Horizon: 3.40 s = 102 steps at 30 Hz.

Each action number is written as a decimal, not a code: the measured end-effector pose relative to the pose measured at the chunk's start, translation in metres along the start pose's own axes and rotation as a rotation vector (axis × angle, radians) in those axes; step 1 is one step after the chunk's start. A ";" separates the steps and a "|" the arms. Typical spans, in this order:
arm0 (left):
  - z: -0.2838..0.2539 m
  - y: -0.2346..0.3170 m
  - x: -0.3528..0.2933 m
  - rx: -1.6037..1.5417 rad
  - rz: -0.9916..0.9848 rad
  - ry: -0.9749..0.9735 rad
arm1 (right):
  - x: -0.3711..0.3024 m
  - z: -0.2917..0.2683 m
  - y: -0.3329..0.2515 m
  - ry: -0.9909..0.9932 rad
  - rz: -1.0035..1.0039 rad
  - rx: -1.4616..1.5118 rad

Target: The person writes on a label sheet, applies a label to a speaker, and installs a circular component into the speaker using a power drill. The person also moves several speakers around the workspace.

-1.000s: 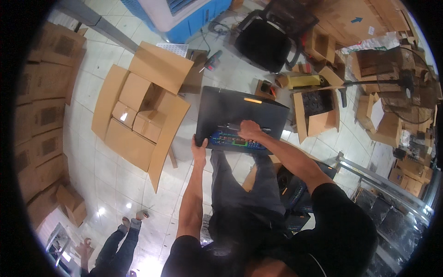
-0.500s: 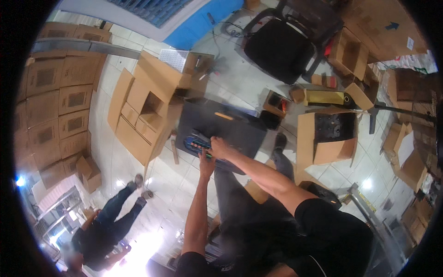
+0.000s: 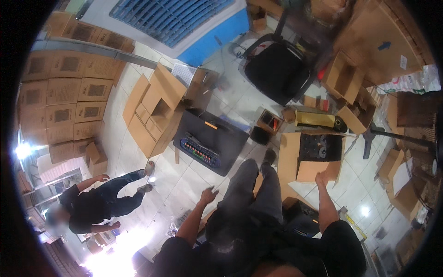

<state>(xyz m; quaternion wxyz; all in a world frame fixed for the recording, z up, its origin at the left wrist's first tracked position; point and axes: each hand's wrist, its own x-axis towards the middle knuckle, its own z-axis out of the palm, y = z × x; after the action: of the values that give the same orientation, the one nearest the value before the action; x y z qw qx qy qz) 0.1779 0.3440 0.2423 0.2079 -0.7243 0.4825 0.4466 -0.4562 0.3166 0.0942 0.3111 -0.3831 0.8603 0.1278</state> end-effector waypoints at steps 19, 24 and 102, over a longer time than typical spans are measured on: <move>-0.083 0.086 0.101 -0.605 -0.014 0.293 | -0.069 -0.089 -0.186 -0.527 -0.133 0.617; -0.099 0.099 0.173 -0.787 -0.233 0.322 | -0.027 -0.170 -0.278 -0.456 -0.551 0.109; 0.253 0.585 0.366 -1.652 -2.514 0.068 | 0.043 0.093 -0.830 -1.620 -2.627 -1.890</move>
<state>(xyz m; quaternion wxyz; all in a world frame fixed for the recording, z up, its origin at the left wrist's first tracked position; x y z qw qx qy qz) -0.4029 0.0795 -0.1221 -0.0215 -0.5743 -0.8117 0.1044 0.1755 -0.2251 0.0107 -0.1964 0.6186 0.6737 -0.3535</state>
